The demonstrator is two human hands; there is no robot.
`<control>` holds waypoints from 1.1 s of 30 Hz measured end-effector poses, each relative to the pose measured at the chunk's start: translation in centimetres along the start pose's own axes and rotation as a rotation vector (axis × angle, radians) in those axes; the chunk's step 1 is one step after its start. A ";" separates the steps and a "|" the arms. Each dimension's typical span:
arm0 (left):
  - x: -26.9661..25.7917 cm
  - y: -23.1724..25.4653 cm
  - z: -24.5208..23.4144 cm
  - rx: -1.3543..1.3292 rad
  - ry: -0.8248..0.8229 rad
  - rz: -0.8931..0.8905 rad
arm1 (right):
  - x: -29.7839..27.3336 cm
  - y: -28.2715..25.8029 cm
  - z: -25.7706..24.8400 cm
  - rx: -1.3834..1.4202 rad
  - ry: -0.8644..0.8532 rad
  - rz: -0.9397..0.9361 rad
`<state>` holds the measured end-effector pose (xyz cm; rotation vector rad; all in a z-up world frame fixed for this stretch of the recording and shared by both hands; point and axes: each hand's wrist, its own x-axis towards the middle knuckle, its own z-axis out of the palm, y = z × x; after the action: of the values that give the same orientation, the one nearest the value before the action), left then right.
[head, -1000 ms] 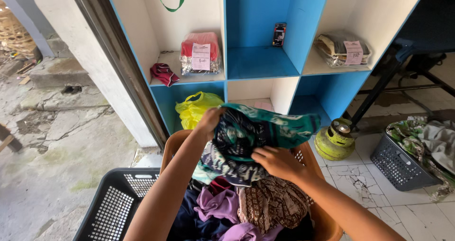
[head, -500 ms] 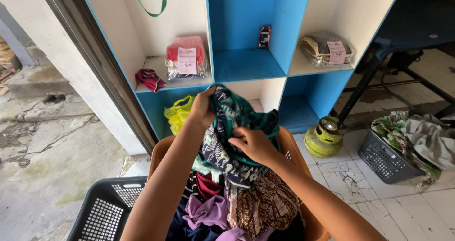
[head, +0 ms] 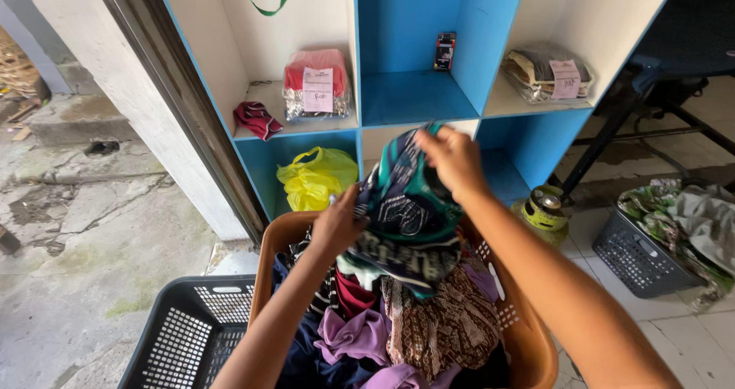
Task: The person wipes the surfaces of a blue shelving unit with a red cloth, moving items aside to clean underneath. They then pick up a basket of clothes, unfold a patterned green cloth, and fold it before placing it into a black laundry basket.
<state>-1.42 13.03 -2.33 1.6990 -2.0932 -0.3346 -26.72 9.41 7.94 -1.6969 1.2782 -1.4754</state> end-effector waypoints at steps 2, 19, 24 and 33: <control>-0.3 -2.5 -0.3 -0.020 0.262 0.053 | 1.8 0.0 -2.7 0.199 0.076 0.047; -0.7 3.1 -3.1 -0.556 0.225 0.314 | 2.2 0.0 -5.0 0.459 0.088 -0.003; 1.1 7.7 -2.8 -0.148 0.487 0.538 | 1.4 -2.7 -4.4 0.313 -0.053 -0.135; 5.6 1.4 -11.3 -0.649 0.537 0.070 | 0.6 4.7 -7.0 -0.298 -0.478 -0.259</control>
<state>1.73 8.79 9.20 1.1597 -1.4337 -0.4205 -34.85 8.26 5.89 -2.3099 1.0790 -0.9429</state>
